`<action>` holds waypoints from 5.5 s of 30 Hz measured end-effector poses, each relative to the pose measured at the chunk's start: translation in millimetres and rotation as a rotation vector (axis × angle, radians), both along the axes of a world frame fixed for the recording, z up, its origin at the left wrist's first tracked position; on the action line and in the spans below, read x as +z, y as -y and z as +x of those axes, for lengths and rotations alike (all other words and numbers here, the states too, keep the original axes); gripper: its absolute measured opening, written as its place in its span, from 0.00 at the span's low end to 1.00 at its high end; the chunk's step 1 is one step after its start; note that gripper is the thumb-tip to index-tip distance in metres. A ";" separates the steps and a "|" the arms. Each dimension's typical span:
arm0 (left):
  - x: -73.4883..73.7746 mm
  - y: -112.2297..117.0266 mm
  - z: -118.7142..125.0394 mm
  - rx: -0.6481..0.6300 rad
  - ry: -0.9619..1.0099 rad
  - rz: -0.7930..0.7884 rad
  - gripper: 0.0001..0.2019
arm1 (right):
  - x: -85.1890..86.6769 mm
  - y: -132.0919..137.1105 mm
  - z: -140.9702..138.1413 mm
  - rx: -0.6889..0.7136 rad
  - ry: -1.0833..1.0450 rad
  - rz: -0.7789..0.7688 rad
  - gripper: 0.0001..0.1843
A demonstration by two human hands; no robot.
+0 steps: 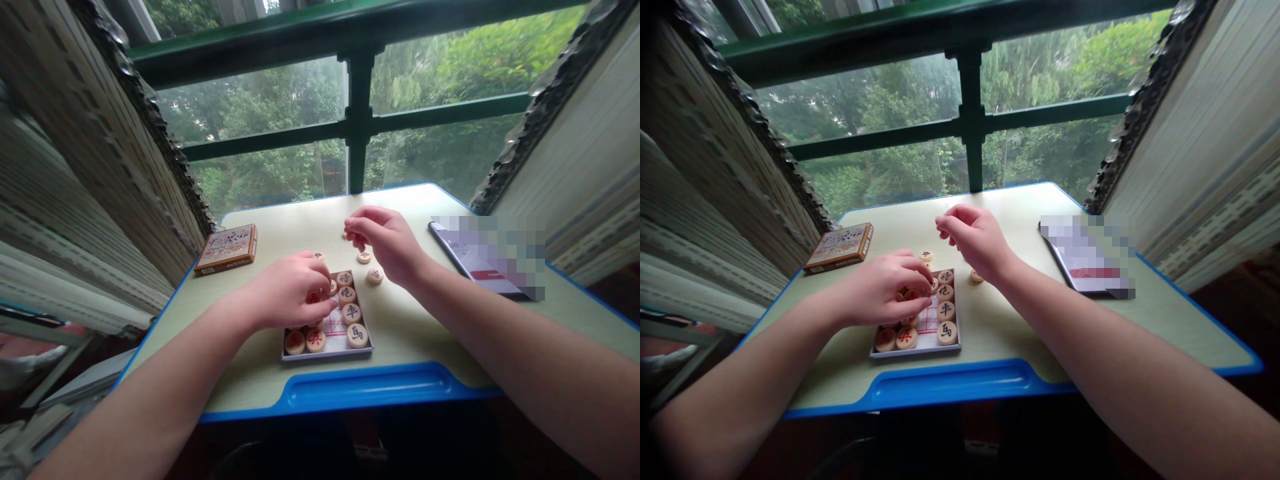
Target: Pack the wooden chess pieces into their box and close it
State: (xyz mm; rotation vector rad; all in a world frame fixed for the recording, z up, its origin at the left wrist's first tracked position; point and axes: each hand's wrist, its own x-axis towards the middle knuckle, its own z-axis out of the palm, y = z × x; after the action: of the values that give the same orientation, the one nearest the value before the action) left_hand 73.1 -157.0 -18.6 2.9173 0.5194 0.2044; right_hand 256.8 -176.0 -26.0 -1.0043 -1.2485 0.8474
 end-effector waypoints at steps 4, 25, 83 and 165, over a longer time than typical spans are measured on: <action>-2.0 -3.8 -0.6 0.041 0.100 0.011 0.12 | -1.1 -1.3 2.0 -0.005 0.007 -0.010 0.08; -18.1 -43.4 -10.3 0.560 0.075 -0.152 0.19 | -40.7 -31.2 18.6 0.198 1.106 0.226 0.24; -13.9 -38.5 -8.9 0.562 0.225 -0.259 0.14 | -29.9 -27.8 26.6 0.036 1.288 0.080 0.14; -9.0 1.7 7.5 0.358 0.116 -0.115 0.11 | -30.3 -25.6 23.1 0.027 1.339 0.121 0.13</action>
State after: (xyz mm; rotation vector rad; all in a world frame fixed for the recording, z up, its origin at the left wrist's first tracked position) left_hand 80.6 -158.6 -27.6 2.6612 0.9952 0.3734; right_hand 279.9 -150.5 -56.3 -1.5035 -2.3708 -0.0152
